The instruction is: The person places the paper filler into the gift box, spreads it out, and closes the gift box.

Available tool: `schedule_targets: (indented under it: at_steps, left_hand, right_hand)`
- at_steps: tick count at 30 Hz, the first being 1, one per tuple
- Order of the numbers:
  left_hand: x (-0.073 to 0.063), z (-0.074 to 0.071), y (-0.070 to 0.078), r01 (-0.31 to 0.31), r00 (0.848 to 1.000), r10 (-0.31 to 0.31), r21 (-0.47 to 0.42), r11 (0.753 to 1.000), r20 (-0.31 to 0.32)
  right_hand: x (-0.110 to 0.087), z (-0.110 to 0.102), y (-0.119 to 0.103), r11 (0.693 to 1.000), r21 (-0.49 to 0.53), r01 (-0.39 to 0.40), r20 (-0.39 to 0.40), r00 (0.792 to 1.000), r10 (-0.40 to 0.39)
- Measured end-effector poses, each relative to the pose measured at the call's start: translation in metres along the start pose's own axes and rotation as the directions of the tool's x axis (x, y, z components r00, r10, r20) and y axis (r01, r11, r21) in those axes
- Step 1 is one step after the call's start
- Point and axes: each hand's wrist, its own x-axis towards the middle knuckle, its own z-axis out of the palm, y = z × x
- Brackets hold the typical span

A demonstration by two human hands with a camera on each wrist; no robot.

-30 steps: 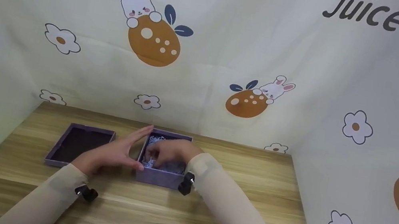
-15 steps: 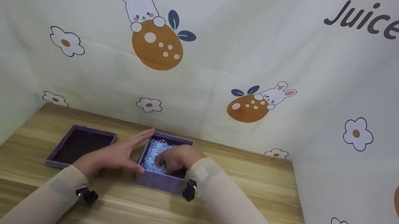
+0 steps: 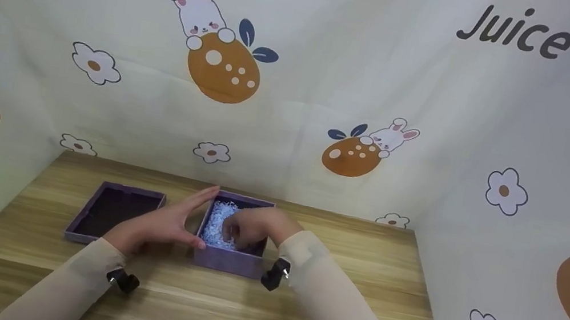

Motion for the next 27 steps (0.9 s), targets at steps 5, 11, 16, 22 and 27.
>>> schedule_targets:
  at_steps: [5,11,16,22,27]
  left_hand:
    - [0.000,0.000,0.003,0.008,1.000,-0.008,-0.015,1.000,-0.021]
    - [-0.012,-0.011,0.011,0.025,0.994,-0.030,-0.055,0.998,-0.102]
    - [-0.033,-0.030,0.013,0.026,0.986,-0.029,-0.022,0.999,-0.165]
    - [-0.069,-0.058,0.002,0.042,0.965,-0.043,-0.011,0.999,-0.259]
    - [-0.101,-0.075,-0.018,0.049,0.933,-0.049,-0.011,0.999,-0.357]
  right_hand:
    - [-0.017,-0.003,-0.001,0.996,0.065,0.053,-0.201,0.979,-0.039]
    - [-0.024,0.007,-0.008,0.964,0.199,0.174,-0.442,0.894,-0.070]
    - [-0.014,0.019,-0.031,0.928,0.293,0.231,-0.568,0.823,-0.026]
    - [0.011,0.033,-0.076,0.886,0.368,0.281,-0.661,0.750,0.037]
    - [0.035,0.052,-0.113,0.839,0.457,0.295,-0.666,0.738,0.103]
